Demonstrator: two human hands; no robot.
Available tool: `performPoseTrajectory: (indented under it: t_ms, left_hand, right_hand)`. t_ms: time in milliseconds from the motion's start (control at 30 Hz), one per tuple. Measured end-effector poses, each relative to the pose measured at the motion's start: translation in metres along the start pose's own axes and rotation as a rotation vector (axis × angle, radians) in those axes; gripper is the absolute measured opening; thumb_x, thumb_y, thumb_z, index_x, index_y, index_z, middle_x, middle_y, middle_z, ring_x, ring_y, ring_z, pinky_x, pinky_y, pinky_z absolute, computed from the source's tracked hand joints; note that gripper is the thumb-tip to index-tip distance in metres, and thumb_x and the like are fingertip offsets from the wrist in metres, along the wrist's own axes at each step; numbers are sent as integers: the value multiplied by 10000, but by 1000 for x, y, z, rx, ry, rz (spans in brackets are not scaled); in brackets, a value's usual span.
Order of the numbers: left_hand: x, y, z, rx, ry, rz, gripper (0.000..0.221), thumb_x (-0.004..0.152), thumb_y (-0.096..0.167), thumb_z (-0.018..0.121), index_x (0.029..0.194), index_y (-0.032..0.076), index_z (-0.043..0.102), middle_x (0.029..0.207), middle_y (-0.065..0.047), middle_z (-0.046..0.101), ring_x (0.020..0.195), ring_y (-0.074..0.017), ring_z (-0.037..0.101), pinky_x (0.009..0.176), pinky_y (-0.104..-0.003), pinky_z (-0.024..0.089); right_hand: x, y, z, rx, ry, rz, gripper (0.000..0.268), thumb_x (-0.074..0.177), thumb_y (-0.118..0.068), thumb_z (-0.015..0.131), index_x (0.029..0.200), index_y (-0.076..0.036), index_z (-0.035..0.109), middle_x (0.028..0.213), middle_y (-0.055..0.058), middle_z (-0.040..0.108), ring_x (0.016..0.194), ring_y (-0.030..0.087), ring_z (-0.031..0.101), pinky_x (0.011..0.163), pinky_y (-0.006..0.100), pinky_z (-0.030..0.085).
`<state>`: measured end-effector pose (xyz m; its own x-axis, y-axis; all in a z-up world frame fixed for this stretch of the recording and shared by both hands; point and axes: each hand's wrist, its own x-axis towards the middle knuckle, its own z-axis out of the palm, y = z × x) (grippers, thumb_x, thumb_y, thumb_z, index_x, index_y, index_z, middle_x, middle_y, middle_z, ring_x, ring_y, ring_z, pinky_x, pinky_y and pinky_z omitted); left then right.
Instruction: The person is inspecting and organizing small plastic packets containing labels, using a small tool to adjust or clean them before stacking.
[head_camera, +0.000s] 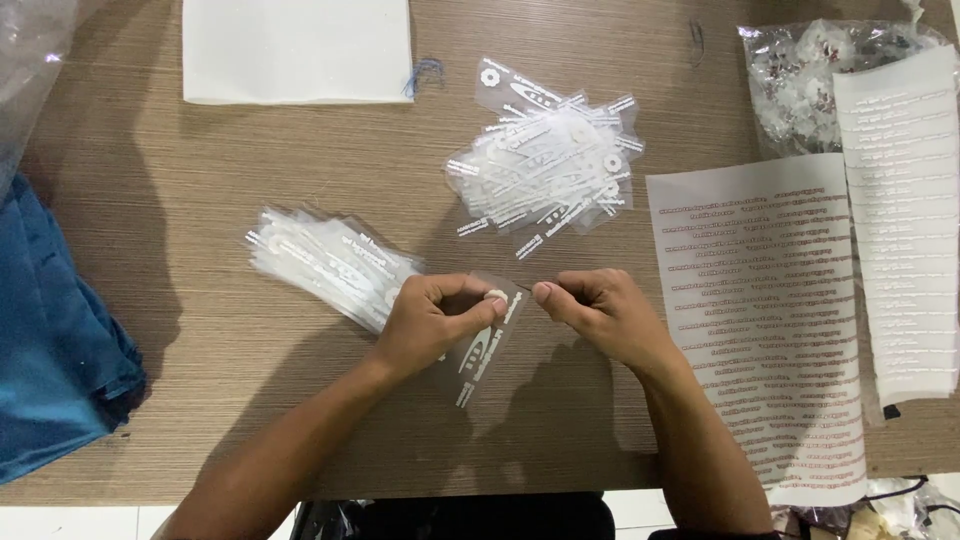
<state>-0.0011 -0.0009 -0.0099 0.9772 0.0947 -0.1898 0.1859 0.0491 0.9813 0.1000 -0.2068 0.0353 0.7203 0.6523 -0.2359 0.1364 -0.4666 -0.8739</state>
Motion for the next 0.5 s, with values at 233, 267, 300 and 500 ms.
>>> performPoseTrajectory:
  t_ms: [233, 267, 300, 500]
  left_hand:
    - [-2, 5, 3, 28, -7, -14, 196, 844, 173, 803, 999, 54, 812, 841, -162, 802, 850, -215, 744, 707, -354, 615]
    - [-2, 6, 3, 27, -11, -19, 192, 844, 170, 802, 998, 57, 813, 842, -160, 803, 845, -219, 749, 707, -352, 617]
    - [-2, 7, 3, 25, -15, -22, 188, 844, 167, 801, 998, 59, 815, 843, -158, 804, 840, -224, 754, 706, -349, 620]
    - [-2, 5, 2, 28, -23, -20, 191, 845, 165, 801, 1004, 59, 812, 851, -166, 804, 845, -231, 759, 710, -355, 622]
  right_hand:
    - [0, -1, 2, 5, -6, 13, 419, 957, -269, 657, 608, -37, 679, 407, 82, 439, 478, 165, 378, 440, 327, 350]
    - [-1, -2, 3, -9, -7, 10, 429, 953, -273, 661, 592, -43, 668, 404, 78, 436, 474, 165, 373, 438, 326, 347]
    - [-1, -3, 3, -23, -8, 8, 440, 950, -278, 665, 575, -48, 657, 401, 73, 434, 470, 164, 368, 436, 325, 344]
    - [0, 1, 1, -52, -11, 1, 435, 949, -284, 675, 580, -55, 652, 403, 70, 442, 464, 155, 380, 430, 322, 350]
